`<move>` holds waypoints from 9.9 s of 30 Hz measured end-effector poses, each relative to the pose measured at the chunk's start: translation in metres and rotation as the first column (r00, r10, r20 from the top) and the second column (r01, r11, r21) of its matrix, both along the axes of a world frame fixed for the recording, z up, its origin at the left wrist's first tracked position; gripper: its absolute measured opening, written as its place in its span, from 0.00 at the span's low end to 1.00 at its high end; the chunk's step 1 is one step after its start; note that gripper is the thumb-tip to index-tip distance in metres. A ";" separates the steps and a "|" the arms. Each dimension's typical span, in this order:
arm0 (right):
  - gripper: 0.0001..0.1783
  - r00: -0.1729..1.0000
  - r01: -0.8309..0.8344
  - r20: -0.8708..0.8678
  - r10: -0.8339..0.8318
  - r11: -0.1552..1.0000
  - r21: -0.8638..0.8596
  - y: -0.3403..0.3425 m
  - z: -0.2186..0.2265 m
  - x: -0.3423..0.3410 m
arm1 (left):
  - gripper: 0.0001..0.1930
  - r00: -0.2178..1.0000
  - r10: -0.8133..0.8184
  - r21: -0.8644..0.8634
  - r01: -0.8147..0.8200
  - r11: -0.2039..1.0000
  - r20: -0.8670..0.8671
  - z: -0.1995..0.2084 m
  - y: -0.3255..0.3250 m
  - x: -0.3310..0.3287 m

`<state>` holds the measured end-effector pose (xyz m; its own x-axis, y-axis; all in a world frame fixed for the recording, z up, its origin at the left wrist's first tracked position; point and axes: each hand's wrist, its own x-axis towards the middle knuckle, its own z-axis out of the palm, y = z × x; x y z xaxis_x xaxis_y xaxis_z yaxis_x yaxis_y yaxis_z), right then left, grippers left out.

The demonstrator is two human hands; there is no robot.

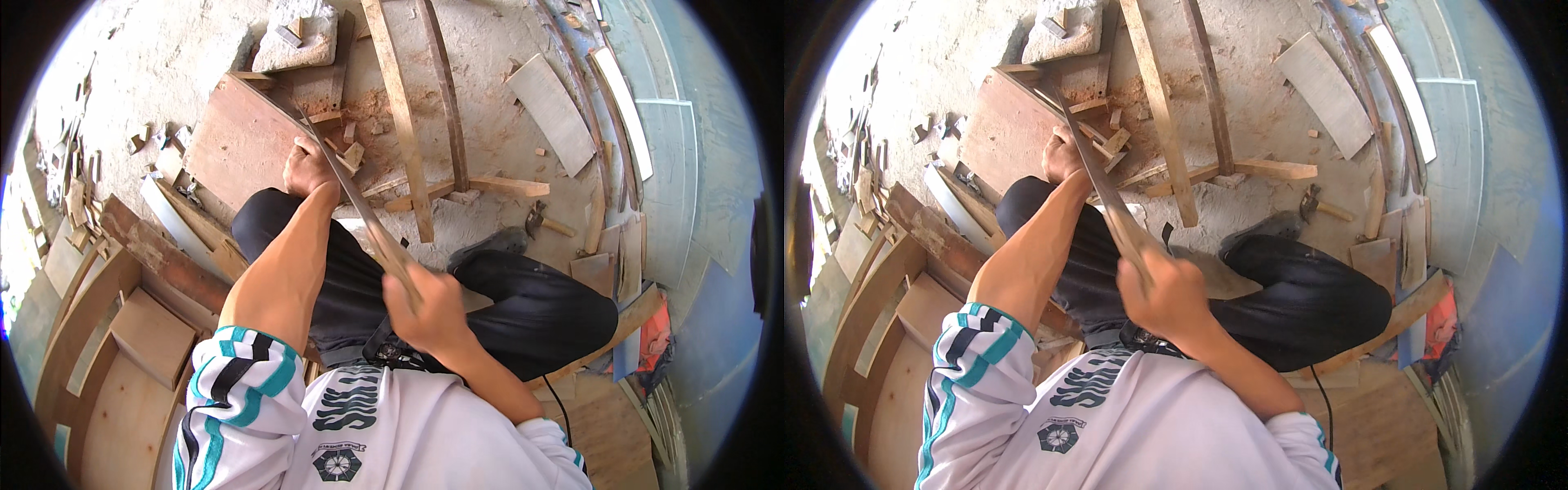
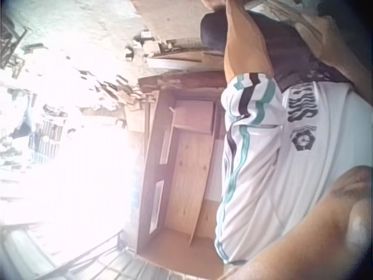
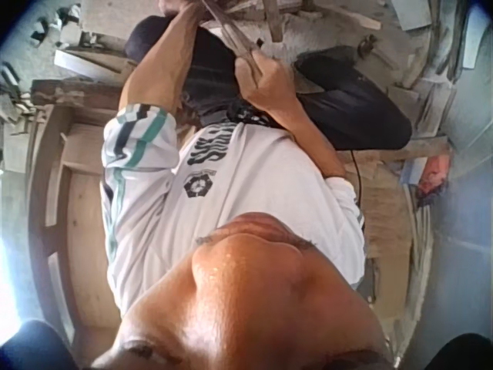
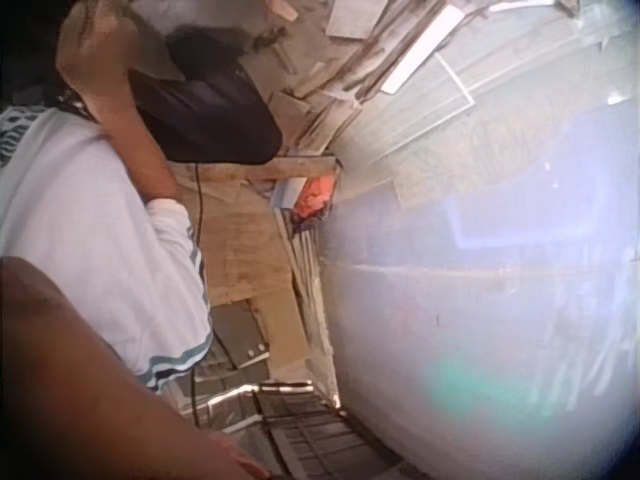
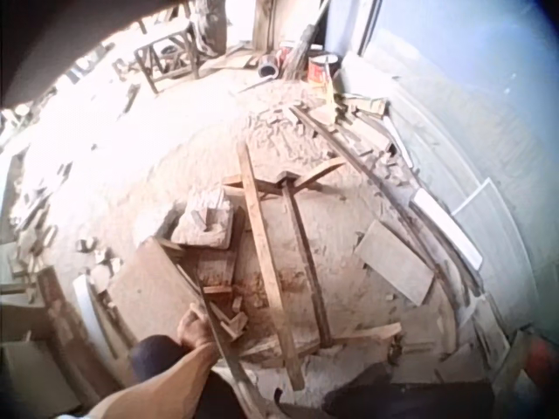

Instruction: The person sits on the floor and assembles a wooden frame by fitting small wooden pieces into slots. They use a hand saw to trim a larger plank and repeatedly test the fit of the components.

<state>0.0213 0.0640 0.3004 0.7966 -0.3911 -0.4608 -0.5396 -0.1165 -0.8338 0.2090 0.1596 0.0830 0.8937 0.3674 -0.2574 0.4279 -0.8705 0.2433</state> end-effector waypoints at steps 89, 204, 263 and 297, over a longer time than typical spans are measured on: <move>0.13 0.999 -0.002 0.037 0.004 0.999 -0.051 0.004 -0.074 0.032 | 0.28 1.000 -0.014 -0.285 0.006 0.959 -0.027 0.043 -0.018 -0.003; 0.24 0.999 0.041 0.021 -0.043 0.994 0.098 -0.016 -0.072 0.010 | 0.30 1.000 0.010 0.002 -0.010 1.000 0.005 0.020 -0.018 -0.003; 0.28 0.987 0.082 0.137 -0.079 0.996 -0.015 0.009 -0.103 -0.005 | 0.26 0.995 -0.013 -0.098 0.023 0.995 0.103 0.010 -0.015 0.003; 0.24 0.987 0.116 0.098 -0.127 0.987 0.107 0.021 -0.074 -0.053 | 0.24 0.996 -0.091 -0.023 0.092 0.996 0.025 0.012 -0.005 0.017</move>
<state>-0.0313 0.0849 0.2260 0.7915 -0.4438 -0.4201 -0.4544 0.0324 -0.8902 0.2262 0.1545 0.0946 0.9293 0.2778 -0.2434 0.3407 -0.8993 0.2741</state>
